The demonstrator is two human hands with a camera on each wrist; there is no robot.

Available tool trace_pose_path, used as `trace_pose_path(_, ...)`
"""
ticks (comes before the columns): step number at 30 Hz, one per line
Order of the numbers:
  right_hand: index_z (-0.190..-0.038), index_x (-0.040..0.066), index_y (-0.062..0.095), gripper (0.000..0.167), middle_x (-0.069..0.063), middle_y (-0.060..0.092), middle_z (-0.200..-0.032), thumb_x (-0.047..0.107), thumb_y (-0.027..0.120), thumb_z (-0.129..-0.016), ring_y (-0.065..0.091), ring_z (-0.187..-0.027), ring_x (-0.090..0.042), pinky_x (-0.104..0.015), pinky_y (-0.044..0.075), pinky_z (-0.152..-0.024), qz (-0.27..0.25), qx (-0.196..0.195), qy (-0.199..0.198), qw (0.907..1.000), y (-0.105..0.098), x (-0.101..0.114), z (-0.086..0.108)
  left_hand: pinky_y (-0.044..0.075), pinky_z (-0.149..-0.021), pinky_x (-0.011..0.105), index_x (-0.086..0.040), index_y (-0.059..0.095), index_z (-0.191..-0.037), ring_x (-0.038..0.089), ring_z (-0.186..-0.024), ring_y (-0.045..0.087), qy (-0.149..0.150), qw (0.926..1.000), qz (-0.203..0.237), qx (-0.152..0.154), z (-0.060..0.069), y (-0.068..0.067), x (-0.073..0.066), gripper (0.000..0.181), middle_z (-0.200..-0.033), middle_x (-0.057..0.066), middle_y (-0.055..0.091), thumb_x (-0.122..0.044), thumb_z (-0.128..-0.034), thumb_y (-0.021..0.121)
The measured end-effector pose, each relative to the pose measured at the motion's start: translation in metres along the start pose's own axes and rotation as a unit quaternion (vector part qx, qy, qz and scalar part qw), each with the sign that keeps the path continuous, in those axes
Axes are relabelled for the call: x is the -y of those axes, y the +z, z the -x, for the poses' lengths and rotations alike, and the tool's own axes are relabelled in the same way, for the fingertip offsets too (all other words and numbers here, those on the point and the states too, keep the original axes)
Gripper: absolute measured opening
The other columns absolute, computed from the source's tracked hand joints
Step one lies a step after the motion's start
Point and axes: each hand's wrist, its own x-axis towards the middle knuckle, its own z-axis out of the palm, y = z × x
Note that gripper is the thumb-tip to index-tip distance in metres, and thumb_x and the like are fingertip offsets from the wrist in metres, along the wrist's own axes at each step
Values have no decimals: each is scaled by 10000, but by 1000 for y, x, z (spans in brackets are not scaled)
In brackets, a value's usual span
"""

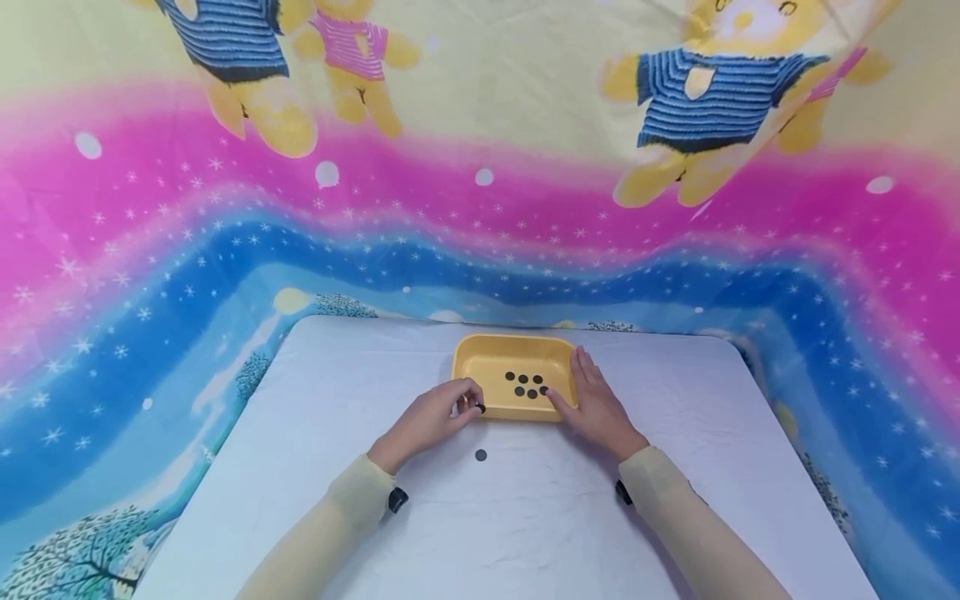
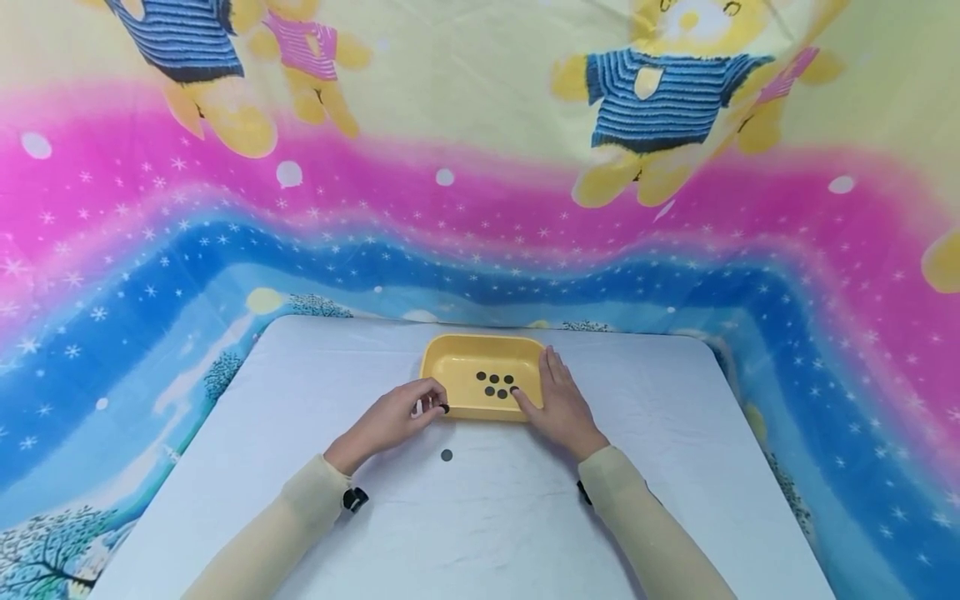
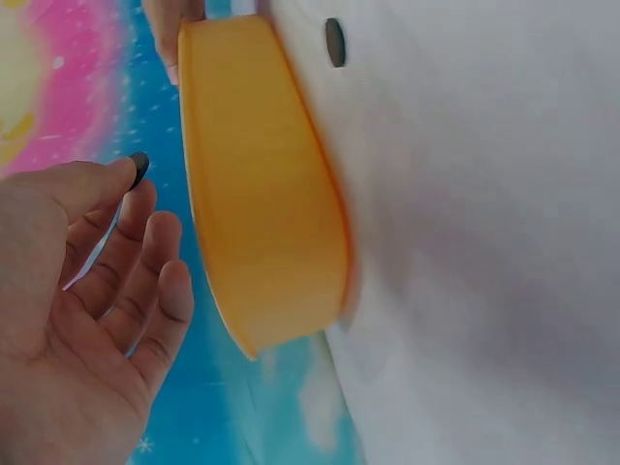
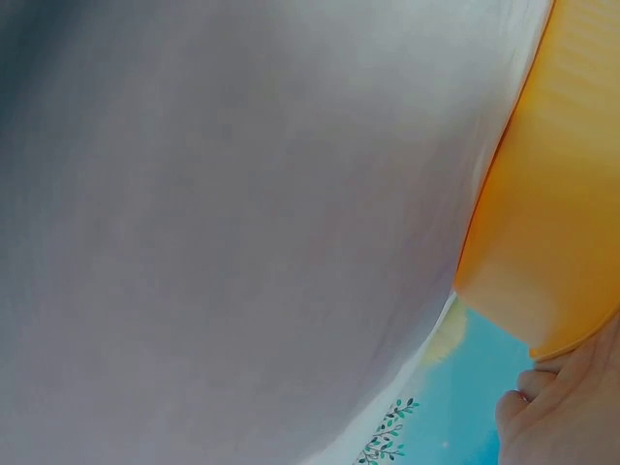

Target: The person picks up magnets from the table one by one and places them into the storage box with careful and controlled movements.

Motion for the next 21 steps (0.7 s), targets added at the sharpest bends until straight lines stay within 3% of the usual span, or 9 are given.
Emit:
trace_pose_path(10, -1711, 2, 14, 1021, -191, 5, -1801, 633, 507, -1077, 66, -1659, -401, -568, 141, -1338, 37, -11, 10, 10000, 0, 0, 0, 567, -807, 272, -237, 677, -1132, 53, -937, 632, -34, 9999, 160, 37, -28, 3, -2, 87, -1039, -140, 684, -239, -1057, 721)
trace_pose_path(21, -1706, -20, 43, 1033, -208, 14, -1795, 662, 489, -1072, 73, -1654, -415, -587, 153, -1331, -56, -129, -143, 9998, 0, 0, 1, 551, -756, 279, -232, 676, -1103, 75, -900, 634, -51, 9998, -120, 145, -52, 7, 3, 63, -1014, -106, 687, -233, -1057, 719)
